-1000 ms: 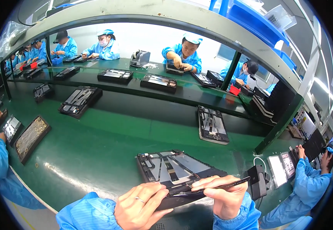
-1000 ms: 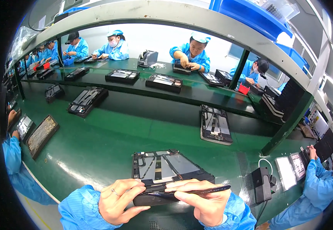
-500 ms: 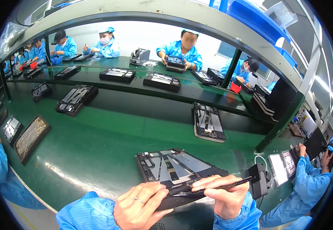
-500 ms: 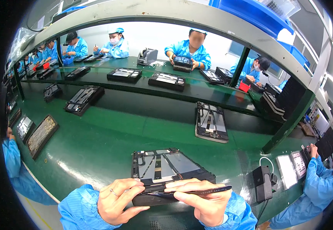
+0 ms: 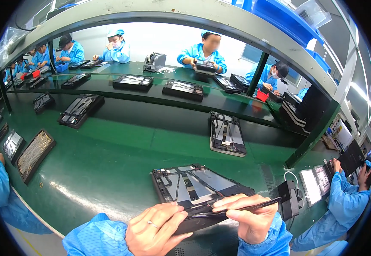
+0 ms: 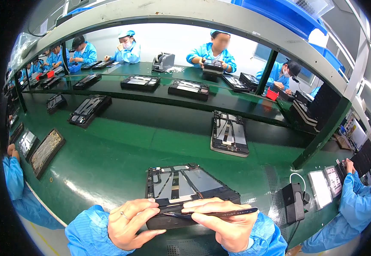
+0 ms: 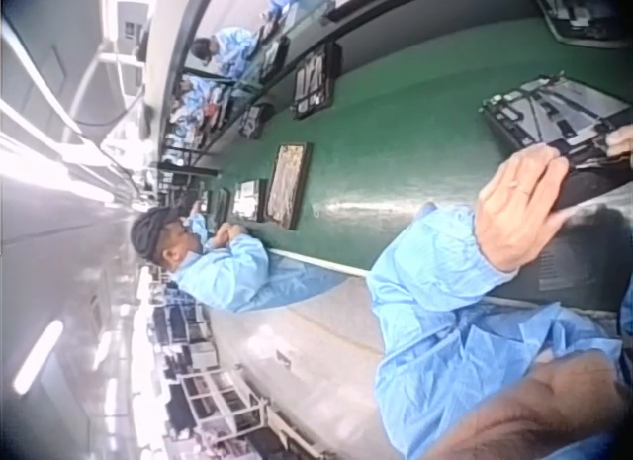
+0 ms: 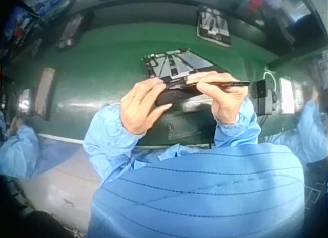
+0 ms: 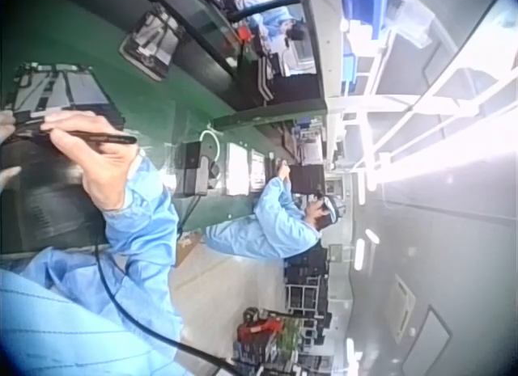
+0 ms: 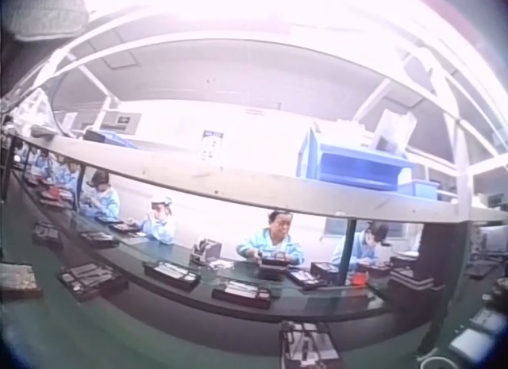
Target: The person assembles internal components and ribbon cables into a tablet casing using tweezers and a precision tool.
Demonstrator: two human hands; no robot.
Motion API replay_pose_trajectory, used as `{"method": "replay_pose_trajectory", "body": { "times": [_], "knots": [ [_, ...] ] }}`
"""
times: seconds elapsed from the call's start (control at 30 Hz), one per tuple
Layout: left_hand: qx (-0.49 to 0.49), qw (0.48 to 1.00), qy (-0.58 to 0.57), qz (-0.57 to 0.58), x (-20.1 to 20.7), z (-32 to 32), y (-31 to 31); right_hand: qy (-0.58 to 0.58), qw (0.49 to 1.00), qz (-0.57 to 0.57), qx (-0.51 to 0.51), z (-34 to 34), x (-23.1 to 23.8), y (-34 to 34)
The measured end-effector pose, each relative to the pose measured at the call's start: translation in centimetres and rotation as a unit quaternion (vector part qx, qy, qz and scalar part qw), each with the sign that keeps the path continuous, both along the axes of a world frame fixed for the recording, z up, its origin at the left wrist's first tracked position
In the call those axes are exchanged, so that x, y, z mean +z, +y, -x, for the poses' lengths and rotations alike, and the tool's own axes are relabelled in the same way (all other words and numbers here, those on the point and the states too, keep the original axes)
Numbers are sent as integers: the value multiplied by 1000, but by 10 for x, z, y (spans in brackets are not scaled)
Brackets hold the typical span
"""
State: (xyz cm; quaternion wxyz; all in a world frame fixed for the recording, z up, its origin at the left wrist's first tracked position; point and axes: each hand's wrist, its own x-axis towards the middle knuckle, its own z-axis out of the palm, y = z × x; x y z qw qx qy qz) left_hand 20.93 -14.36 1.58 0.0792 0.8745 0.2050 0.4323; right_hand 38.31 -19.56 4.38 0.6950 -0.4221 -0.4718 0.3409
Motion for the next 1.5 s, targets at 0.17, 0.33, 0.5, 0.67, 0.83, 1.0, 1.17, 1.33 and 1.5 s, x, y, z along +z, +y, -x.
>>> {"method": "replay_pose_trajectory", "body": {
  "times": [0.17,0.33,0.5,0.67,0.83,1.0,1.17,1.33,1.5],
  "knots": [
    [-9,999,-3,-40,-6,3,0,-7,1000,-8,9,0,-3,-1],
    [-10,998,17,-65,-6,-13,-3,-18,1000,-17,8,-16,-5,-6],
    [-12,990,35,-134,-6,-35,-6,-251,950,-162,-90,-39,-13,-10],
    [-33,977,-4,-211,9,-81,-15,-448,849,-213,-184,-68,-38,2],
    [-10,997,67,-40,-12,-90,18,-168,939,-117,-276,-101,-36,1],
    [82,961,245,99,-68,-88,64,-54,937,-111,-325,-162,-50,9],
    [38,987,157,-3,-70,-107,62,35,947,-90,-307,-212,-69,13],
    [4,986,162,-22,-60,-123,46,125,960,-62,-242,-259,-106,20],
    [14,979,195,-57,-29,-120,10,155,982,34,-101,-274,-145,43]
  ]
}}
